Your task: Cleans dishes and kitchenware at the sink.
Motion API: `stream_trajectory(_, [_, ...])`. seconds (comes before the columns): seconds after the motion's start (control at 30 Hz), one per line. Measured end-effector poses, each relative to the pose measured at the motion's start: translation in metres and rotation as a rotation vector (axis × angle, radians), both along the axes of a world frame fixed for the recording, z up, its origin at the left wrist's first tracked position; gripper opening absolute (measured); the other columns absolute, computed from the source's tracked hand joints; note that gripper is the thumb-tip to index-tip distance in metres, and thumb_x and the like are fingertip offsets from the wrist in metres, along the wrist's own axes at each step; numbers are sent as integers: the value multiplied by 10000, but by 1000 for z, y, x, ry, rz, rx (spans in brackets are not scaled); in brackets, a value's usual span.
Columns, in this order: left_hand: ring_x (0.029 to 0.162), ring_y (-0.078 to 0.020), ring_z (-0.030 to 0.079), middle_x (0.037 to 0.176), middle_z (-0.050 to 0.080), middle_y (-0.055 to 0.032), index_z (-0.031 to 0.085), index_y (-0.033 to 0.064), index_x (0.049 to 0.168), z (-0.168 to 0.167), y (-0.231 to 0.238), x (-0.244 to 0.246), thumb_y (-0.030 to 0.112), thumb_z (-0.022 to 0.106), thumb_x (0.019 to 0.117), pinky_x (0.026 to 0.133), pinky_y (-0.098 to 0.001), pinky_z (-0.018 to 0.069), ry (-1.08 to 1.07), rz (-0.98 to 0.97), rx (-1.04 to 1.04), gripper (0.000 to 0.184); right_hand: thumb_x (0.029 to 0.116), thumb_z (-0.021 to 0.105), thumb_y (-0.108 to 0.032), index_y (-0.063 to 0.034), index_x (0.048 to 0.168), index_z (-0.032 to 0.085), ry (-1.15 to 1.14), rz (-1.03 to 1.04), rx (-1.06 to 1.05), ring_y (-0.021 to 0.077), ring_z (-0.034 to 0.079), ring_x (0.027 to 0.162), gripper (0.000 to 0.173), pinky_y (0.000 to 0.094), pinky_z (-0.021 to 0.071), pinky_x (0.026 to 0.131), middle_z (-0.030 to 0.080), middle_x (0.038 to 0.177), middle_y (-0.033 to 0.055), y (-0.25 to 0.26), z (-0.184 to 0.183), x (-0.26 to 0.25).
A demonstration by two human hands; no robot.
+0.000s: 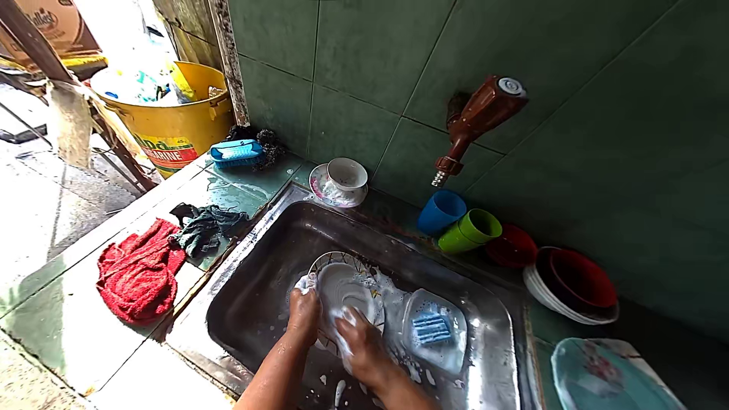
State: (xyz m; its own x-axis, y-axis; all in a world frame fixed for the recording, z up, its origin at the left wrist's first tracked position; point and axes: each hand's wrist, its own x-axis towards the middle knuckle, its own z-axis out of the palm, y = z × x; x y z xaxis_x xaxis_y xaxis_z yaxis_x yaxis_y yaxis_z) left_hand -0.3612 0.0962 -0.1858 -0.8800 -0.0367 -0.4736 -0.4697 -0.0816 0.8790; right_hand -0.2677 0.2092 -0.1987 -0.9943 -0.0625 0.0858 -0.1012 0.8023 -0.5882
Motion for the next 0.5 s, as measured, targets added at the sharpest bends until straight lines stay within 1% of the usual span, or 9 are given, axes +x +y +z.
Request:
stream_trajectory(0.03, [842, -160, 629, 915, 644, -119, 649, -29, 1079, 0, 0, -2, 199, 454, 1105, 782, -327, 524, 8, -12, -22, 301, 866, 649, -79, 10, 1025, 763, 6, -6, 32, 420, 691, 1066, 216, 552, 587, 866, 703, 1117, 257, 17, -10, 14])
stream_trajectory(0.1, [814, -161, 614, 875, 626, -108, 645, -13, 1012, 2, 1, -3, 222, 470, 1102, 764, -333, 511, -8, -41, -54, 307, 860, 662, -48, 28, 1078, 755, -96, -79, 138, 477, 656, 1123, 248, 587, 562, 907, 667, 1185, 316, 53, -23, 20])
stream_trajectory(0.17, [794, -171, 602, 860, 610, -110, 639, -6, 999, 3, 2, -4, 231, 470, 1103, 742, -343, 503, -39, -57, -57, 309, 887, 634, -29, 28, 1181, 723, -251, -172, 206, 498, 572, 1247, 312, 595, 499, 1004, 596, 1311, 341, 71, -20, -11])
stream_trajectory(0.23, [810, -180, 618, 883, 625, -121, 644, -10, 1037, 2, 3, -3, 234, 465, 1105, 748, -351, 518, -46, -68, -45, 310, 889, 610, -4, 25, 1255, 690, -342, -215, 179, 474, 512, 1326, 376, 574, 441, 1084, 549, 1390, 326, 61, -8, -50])
stream_trajectory(0.27, [804, -179, 626, 880, 630, -120, 643, -8, 1040, 1, 3, -2, 236, 463, 1106, 742, -348, 526, -42, -67, -44, 310, 892, 599, -2, 27, 1269, 682, -328, -204, 140, 466, 510, 1329, 387, 563, 429, 1100, 549, 1392, 323, 48, -5, -60])
stream_trajectory(0.33, [788, -173, 626, 862, 630, -115, 645, -10, 1023, 1, 2, -2, 221, 466, 1104, 736, -345, 527, -21, -48, -43, 303, 915, 578, -27, 13, 1244, 706, -187, -128, 63, 444, 559, 1290, 356, 543, 467, 1077, 587, 1356, 306, 17, -3, -56])
stream_trajectory(0.4, [789, -162, 620, 859, 629, -110, 646, -18, 1018, 0, 2, -1, 200, 469, 1100, 743, -333, 521, -11, -32, -40, 293, 910, 619, -56, 11, 1129, 757, 65, -60, -2, 433, 650, 1169, 267, 533, 554, 971, 667, 1235, 283, 0, -12, -32])
stream_trajectory(0.43, [799, -164, 616, 873, 624, -114, 640, -23, 1036, 0, 4, -1, 204, 464, 1102, 749, -334, 517, -28, -36, -38, 295, 894, 641, -53, 15, 1103, 765, 143, -56, -4, 430, 673, 1127, 252, 531, 572, 943, 689, 1194, 273, 4, -20, -23])
stream_trajectory(0.5, [832, -178, 623, 912, 630, -131, 632, -32, 1061, 0, 6, 1, 212, 456, 1106, 773, -348, 523, -61, -60, -38, 305, 858, 645, -9, 41, 1163, 739, 46, -121, 71, 474, 635, 1176, 323, 565, 537, 985, 655, 1244, 312, 31, -25, -21])
